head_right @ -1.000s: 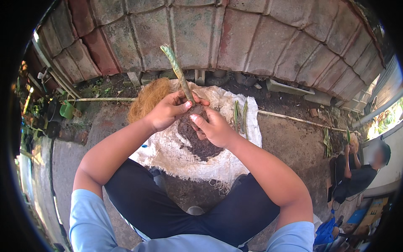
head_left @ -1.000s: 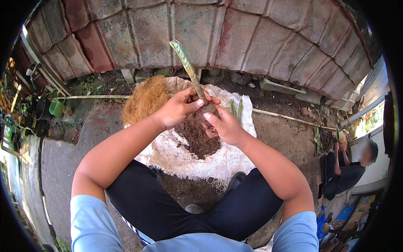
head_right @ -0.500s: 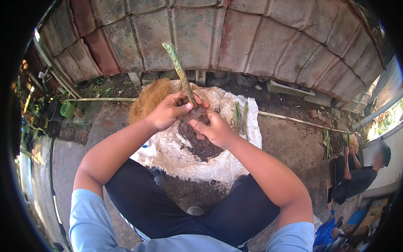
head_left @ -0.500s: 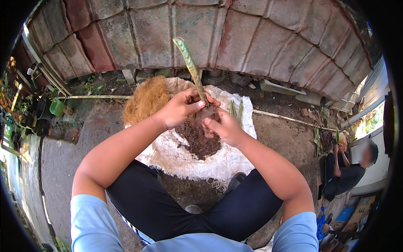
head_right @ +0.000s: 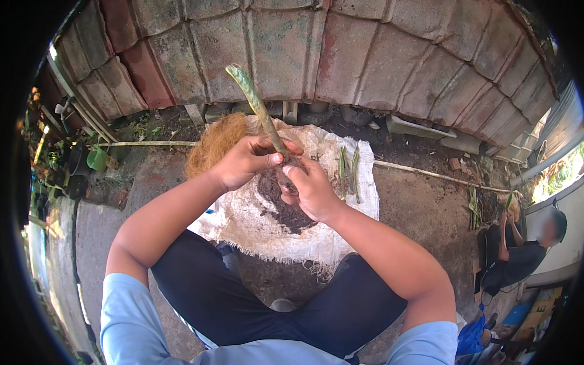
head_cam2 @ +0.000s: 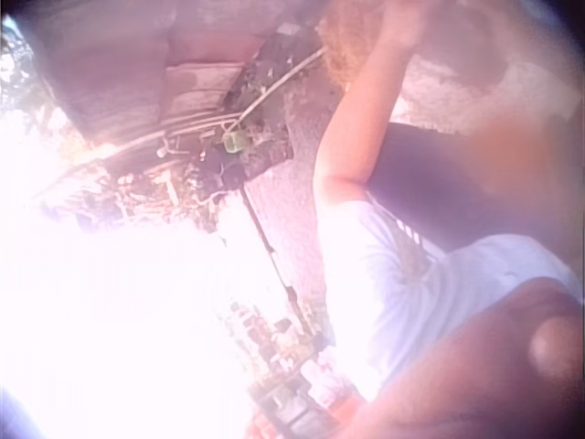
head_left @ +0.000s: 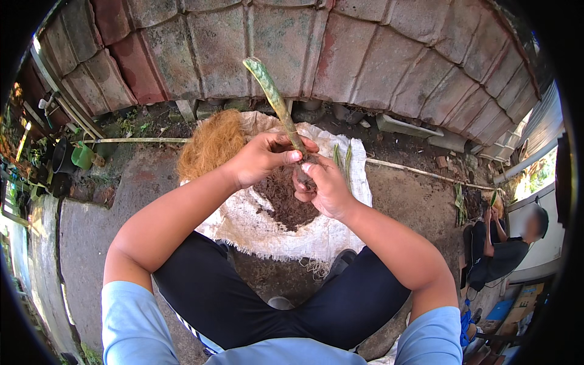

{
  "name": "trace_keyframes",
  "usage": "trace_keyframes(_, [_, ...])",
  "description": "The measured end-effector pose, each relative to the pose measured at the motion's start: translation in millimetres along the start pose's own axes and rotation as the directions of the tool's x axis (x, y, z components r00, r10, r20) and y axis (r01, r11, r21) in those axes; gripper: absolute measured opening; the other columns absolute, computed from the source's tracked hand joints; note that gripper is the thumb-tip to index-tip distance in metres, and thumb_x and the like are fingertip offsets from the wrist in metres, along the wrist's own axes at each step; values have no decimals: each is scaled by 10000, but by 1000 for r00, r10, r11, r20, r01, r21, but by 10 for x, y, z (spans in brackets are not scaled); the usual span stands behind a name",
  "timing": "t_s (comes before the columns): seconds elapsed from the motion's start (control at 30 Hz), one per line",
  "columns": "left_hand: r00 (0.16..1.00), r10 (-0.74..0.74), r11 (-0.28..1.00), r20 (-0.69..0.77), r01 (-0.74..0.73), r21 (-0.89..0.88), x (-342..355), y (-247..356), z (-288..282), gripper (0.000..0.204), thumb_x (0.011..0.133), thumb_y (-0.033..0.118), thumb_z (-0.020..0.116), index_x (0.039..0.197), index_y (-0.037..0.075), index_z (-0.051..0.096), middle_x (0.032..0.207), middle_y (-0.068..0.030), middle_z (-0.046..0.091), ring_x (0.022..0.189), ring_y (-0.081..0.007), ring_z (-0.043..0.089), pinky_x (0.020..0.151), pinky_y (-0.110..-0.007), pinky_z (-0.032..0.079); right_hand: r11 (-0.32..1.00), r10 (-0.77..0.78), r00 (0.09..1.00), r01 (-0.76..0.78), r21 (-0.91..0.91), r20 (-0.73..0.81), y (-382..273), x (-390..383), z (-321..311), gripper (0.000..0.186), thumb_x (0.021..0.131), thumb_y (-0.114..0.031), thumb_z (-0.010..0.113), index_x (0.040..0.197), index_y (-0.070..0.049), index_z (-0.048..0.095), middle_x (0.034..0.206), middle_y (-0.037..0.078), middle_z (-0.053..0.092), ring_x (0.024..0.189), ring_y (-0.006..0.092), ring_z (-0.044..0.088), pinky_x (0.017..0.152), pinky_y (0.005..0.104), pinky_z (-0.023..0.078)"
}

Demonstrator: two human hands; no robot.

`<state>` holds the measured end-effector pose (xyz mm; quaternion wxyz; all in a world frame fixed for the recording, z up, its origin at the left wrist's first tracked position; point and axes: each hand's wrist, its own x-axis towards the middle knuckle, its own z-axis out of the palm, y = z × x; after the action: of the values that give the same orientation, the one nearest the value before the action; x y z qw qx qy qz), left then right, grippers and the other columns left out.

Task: The person sits cross-legged and repeatedly wraps a green plant stem with a brown fibrous material, pressing and shaping it by hand. The person handles the stem and fibrous material throughout, forming a compact bundle around the stem.

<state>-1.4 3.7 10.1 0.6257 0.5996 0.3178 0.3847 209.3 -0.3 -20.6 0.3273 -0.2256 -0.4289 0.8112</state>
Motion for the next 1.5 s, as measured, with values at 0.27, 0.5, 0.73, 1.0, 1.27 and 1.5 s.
trace_keyframes(0.27, [999,-22,955,-26,13,-297,15,-155,-110,300,1049,256,576,1201,-1,608,1389,-171,566,1230,-273,588,1058,-442,469,987,138,977,-150,63,164,-169,23,90,323,1073,-286,530,1256,-21,509,971,97,595,831,184,605,636,334,470])
trace_keyframes(0.5, [998,6,1000,-57,-7,-15,11,-135,-137,335,1028,252,629,1237,-7,668,1200,-88,709,1038,-187,658,917,-364,528,940,46,989,5,-342,142,-175,13,29,386,1058,-223,588,1344,9,473,1088,78,622,891,145,623,757,295,544])
trace_keyframes(0.73, [993,-1,1000,-117,2,7,-30,-44,-74,309,998,221,679,1203,-8,712,1157,-93,729,1108,-163,638,1043,-358,461,969,-8,1000,6,-246,-6,7,-32,75,233,1067,-198,560,1222,-38,492,976,21,564,814,84,542,686,262,478])
trace_keyframes(1.0, [998,24,996,-50,-29,-85,-17,-74,-41,467,976,305,701,1315,-7,623,1273,-102,648,1230,-214,581,1102,-395,422,949,-33,999,32,-315,2,-32,-47,65,172,1070,-190,550,1135,-34,515,912,17,568,711,75,500,605,268,444])
trace_keyframes(1.27, [995,-59,928,-80,25,-373,-26,-135,-106,319,1009,198,664,1252,-5,630,1198,-91,668,1047,-187,637,982,-377,502,956,106,982,-57,-289,154,-179,1,8,376,1061,-313,578,1262,0,520,1069,113,648,810,153,609,621,271,441])
trace_keyframes(1.5, [975,-17,992,-223,-12,-125,10,-134,-100,329,947,235,752,1164,2,671,1093,-64,678,1062,-166,619,971,-343,477,933,47,996,-16,-360,78,-128,-6,7,302,1063,-284,581,1183,-12,530,1017,74,628,825,118,582,644,259,452])
